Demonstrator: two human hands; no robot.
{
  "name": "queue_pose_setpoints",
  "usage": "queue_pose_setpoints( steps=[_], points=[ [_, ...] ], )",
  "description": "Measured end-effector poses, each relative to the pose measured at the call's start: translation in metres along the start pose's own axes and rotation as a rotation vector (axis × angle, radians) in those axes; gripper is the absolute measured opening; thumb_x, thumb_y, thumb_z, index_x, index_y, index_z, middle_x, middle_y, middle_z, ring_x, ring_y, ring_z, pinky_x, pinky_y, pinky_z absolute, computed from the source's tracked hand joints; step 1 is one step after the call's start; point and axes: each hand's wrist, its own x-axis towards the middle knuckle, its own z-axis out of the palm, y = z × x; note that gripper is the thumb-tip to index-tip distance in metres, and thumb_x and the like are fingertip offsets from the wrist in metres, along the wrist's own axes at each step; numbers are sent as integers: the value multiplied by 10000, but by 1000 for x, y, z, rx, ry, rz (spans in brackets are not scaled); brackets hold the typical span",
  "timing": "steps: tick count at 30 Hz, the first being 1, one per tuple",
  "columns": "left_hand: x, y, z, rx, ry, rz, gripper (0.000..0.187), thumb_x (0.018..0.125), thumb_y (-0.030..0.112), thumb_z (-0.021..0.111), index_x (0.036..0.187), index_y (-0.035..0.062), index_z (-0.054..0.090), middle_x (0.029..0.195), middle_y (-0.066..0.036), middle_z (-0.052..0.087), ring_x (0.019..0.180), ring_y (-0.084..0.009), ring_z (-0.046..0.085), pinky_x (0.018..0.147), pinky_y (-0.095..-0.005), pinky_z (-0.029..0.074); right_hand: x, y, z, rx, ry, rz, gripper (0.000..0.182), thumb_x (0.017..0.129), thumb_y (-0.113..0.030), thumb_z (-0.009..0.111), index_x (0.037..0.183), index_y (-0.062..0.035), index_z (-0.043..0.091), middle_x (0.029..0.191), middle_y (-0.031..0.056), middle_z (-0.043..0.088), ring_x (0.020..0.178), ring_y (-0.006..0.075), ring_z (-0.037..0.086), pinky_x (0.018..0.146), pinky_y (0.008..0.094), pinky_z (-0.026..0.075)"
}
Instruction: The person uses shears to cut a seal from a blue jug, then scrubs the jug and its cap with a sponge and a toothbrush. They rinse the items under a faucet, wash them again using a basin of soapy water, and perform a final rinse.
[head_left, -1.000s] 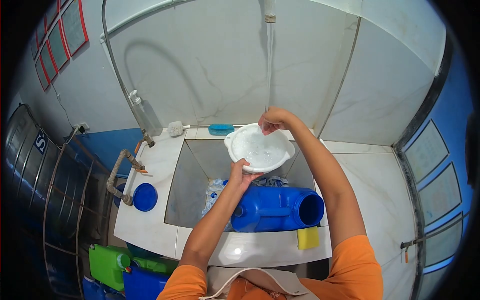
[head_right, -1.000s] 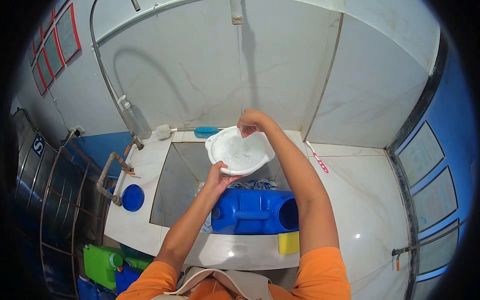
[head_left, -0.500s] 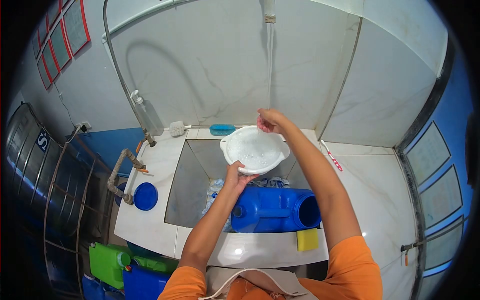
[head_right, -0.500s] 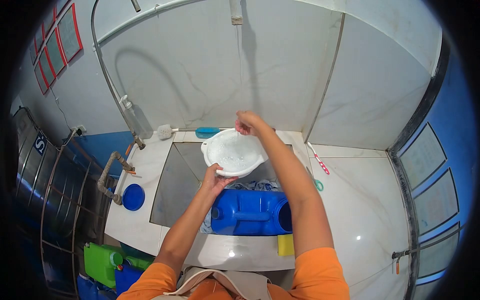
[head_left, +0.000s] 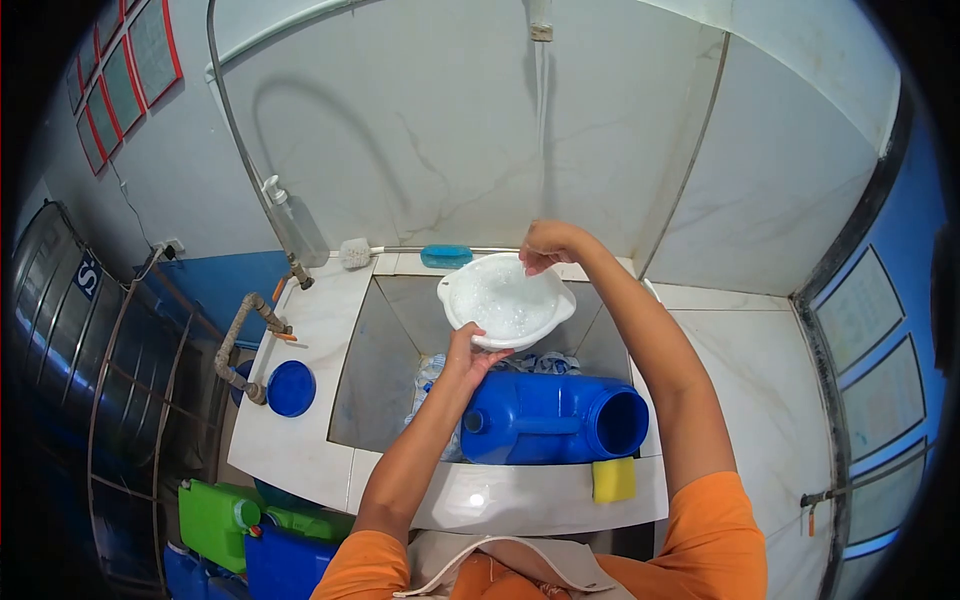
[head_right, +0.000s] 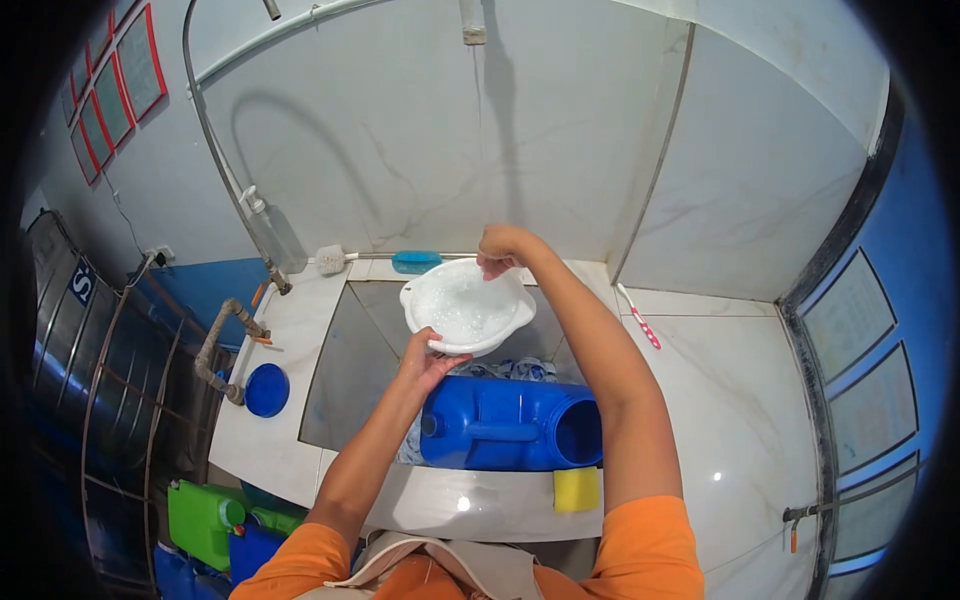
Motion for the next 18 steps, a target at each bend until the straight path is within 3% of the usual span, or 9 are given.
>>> queue_pose_setpoints(
  steps=[3, 5, 12, 15, 18],
  points=[
    [-3, 2, 1, -21, 26, -14, 734, 661, 101, 535, 1306, -63, 226, 1290, -280, 334, 1141, -473, 457, 900, -589, 472, -12, -9, -3, 102, -12, 9, 182, 706, 133, 457, 864, 139, 547, 781, 228, 591, 673, 296, 663, 619, 338, 586],
    [-3, 4, 0, -13, 13, -15, 741, 658, 101, 538, 1308, -64, 223, 1292, -279, 331, 1140, -473, 458, 902, -585, 473, -18, -10, -4, 15, 19, -16, 168, 704, 120, 544, 870, 119, 563, 825, 199, 604, 733, 270, 661, 675, 309, 586],
    [-13, 18, 4, 0, -18, -24, 755, 661, 110, 540, 1316, -69, 211, 1297, -280, 324, 1134, -469, 465, 900, -569, 482, -25, -21, 4, 77, 163, 1, 187, 684, 139, 483, 854, 117, 558, 812, 200, 602, 684, 275, 659, 640, 305, 586],
    [-16, 29, 2, 30, -33, -39, 744, 665, 112, 539, 1314, -63, 219, 1298, -277, 325, 1128, -463, 471, 895, -565, 485, -27, -25, 7, 60, 201, 12, 167, 698, 120, 486, 841, 93, 568, 773, 181, 608, 664, 260, 659, 614, 292, 583],
    [-12, 40, -11, 40, -42, -55, 741, 671, 116, 541, 1320, -48, 223, 1299, -276, 326, 1127, -454, 474, 891, -564, 487, -25, -26, 10, 195, 253, -21, 98, 805, 21, 484, 815, 60, 574, 734, 150, 613, 649, 234, 660, 592, 285, 577]
  ],
)
